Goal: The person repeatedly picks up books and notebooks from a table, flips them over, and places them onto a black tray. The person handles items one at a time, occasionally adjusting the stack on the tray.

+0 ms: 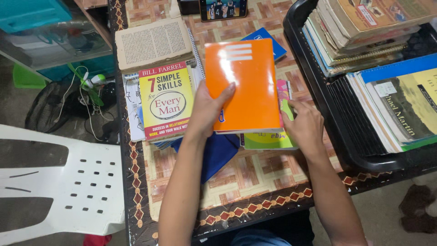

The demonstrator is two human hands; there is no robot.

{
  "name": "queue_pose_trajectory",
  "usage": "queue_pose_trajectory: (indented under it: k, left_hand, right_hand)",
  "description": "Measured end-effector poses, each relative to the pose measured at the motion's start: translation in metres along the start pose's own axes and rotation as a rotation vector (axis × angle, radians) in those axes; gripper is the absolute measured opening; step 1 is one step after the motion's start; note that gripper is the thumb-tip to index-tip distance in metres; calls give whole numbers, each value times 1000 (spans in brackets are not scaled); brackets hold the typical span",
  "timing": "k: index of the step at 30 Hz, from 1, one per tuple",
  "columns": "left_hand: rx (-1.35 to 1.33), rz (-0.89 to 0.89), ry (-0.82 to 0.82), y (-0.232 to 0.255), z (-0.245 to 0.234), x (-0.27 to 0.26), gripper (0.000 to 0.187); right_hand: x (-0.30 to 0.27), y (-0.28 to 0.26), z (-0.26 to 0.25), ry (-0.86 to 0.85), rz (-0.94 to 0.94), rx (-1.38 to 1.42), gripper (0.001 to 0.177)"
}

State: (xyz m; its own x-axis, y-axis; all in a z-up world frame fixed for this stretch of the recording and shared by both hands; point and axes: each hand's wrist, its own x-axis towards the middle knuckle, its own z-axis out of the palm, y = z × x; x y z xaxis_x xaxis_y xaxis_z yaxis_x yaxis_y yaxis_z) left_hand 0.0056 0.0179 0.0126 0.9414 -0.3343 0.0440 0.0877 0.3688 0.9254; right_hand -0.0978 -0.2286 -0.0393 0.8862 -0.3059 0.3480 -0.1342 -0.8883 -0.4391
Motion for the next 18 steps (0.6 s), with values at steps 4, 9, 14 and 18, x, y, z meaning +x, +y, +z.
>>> queue_pose_trajectory:
  k: [4, 9, 14, 18]
  left_hand:
    - [-100, -105, -130, -30, 17, 0, 46]
    - [132, -99, -168, -64, 43, -8, 49]
    - [711, -157, -131, -74, 51, -15, 65]
    - [1189, 47, -98, -74, 45, -18, 60]
  right_hand:
    - [6, 32, 0, 8, 45, 167, 34]
    - [5, 61, -14, -303, 396, 1309, 57]
    - [3, 32, -21, -300, 210, 749, 54]
    - [10, 11, -25, -224, 107, 359, 53]
